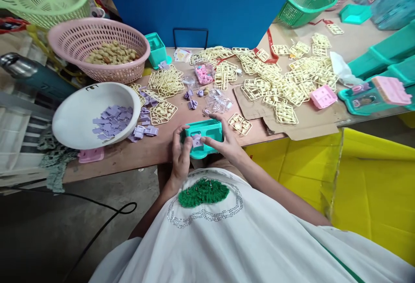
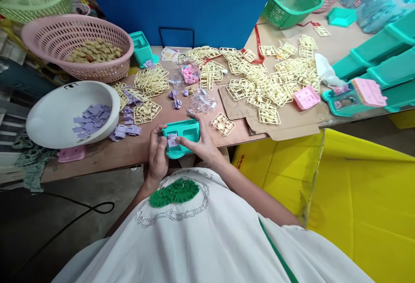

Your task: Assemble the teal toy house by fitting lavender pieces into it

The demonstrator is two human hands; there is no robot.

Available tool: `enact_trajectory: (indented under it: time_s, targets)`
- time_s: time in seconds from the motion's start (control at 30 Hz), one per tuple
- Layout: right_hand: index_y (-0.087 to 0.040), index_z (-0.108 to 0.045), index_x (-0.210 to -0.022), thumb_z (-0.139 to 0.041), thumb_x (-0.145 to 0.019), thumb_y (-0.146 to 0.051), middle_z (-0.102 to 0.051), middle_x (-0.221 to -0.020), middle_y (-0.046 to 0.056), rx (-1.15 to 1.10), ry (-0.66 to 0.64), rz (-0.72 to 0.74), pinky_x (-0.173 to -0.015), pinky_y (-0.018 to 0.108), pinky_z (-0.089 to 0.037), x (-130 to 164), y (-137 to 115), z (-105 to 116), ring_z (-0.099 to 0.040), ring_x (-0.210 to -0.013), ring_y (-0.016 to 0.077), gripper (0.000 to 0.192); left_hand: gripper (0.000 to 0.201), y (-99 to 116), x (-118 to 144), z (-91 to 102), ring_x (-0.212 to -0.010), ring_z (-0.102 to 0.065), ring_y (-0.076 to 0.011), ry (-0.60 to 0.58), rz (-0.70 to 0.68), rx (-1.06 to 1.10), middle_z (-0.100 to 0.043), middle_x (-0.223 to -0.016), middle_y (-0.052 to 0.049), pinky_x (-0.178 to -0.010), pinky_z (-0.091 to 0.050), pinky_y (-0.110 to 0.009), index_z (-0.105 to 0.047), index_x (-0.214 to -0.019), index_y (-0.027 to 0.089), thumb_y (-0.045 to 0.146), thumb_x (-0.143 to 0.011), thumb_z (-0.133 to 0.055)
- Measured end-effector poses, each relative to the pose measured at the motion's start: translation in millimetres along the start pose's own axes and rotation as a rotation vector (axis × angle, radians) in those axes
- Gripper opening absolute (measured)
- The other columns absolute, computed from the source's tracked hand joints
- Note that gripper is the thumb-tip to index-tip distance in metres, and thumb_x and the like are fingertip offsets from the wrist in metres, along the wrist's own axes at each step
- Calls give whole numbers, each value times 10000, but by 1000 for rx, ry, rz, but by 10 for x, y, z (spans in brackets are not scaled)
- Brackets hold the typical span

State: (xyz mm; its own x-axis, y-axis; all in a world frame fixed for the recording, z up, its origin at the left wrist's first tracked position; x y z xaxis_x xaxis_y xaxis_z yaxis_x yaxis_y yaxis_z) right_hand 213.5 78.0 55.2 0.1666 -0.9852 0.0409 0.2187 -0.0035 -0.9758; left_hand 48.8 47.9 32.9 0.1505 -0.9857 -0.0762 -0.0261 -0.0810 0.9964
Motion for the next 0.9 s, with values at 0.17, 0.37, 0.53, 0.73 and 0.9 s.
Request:
enact_trajectory:
  time_s: [0.17, 0.37, 0.53, 0.73, 0.9]
  targets:
    - [-227, -445, -1466, -802, -795, -556, -543, -1498, 157, 59, 101, 77, -1167, 515, -482, 38, -1, -26, -539, -1378, 334, 829, 459, 48, 65, 26, -970, -660, -177, 98, -15, -50, -627, -1154, -56, -859, -569, -278, -576, -1198, 238, 620, -956, -656]
    - [-230, -432, -1514, -756, -882, -569, -545, -1530, 175, 87, 91, 185, -1124, 499, -521, -100, -1, 13, -555, -1402, 320, 787, 441, -85, -155, 92, -997, -682, -207, 137, 27, -52, -691, -1106, -57, -871, -581, -301, -601, -1151, 238, 623, -946, -661]
    - [-261, -445, -1550, -702, -964, -506, -552, -1559, 192, 219, 151, 445, -1098, 534, -537, -400, -383, 253, -589, -1394, 318, 685, 435, -149, -392, 281, -1134, -691, -258, 128, 50, -146, -729, -1169, -76, -951, -578, -357, -653, -1179, 234, 618, -979, -609]
    - [-236, -631, -1378, -679, -976, -490, -746, -1283, 165, 286, 98, 566, -961, 488, -615, -1030, -800, 531, -738, -1141, 284, 478, 749, -82, -265, 169, -1493, -507, -336, 59, -160, -256, -526, -1585, -148, -1222, -449, -498, -441, -1539, 266, 559, -914, -733]
    - [-151, -675, -1340, -535, -1016, -277, -799, -1135, 158, 722, 118, 382, -898, 409, -630, -1672, -792, 685, -776, -1013, 249, 374, 734, -180, -289, 169, -1506, -485, -360, 38, -213, -243, -506, -1603, -160, -1241, -417, -543, -441, -1546, 267, 544, -920, -706]
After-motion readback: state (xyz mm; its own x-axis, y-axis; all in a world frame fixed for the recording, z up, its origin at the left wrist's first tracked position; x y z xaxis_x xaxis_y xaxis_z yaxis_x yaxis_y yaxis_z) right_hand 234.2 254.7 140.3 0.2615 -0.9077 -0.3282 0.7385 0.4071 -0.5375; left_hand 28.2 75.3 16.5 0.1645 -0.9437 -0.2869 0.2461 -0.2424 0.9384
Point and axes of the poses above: each hand's wrist, its own x-axis away from the middle knuckle, its own z-axis out of the back of the hand, y = z × x, the point moved 9 cm from there along -x, towards the middle knuckle
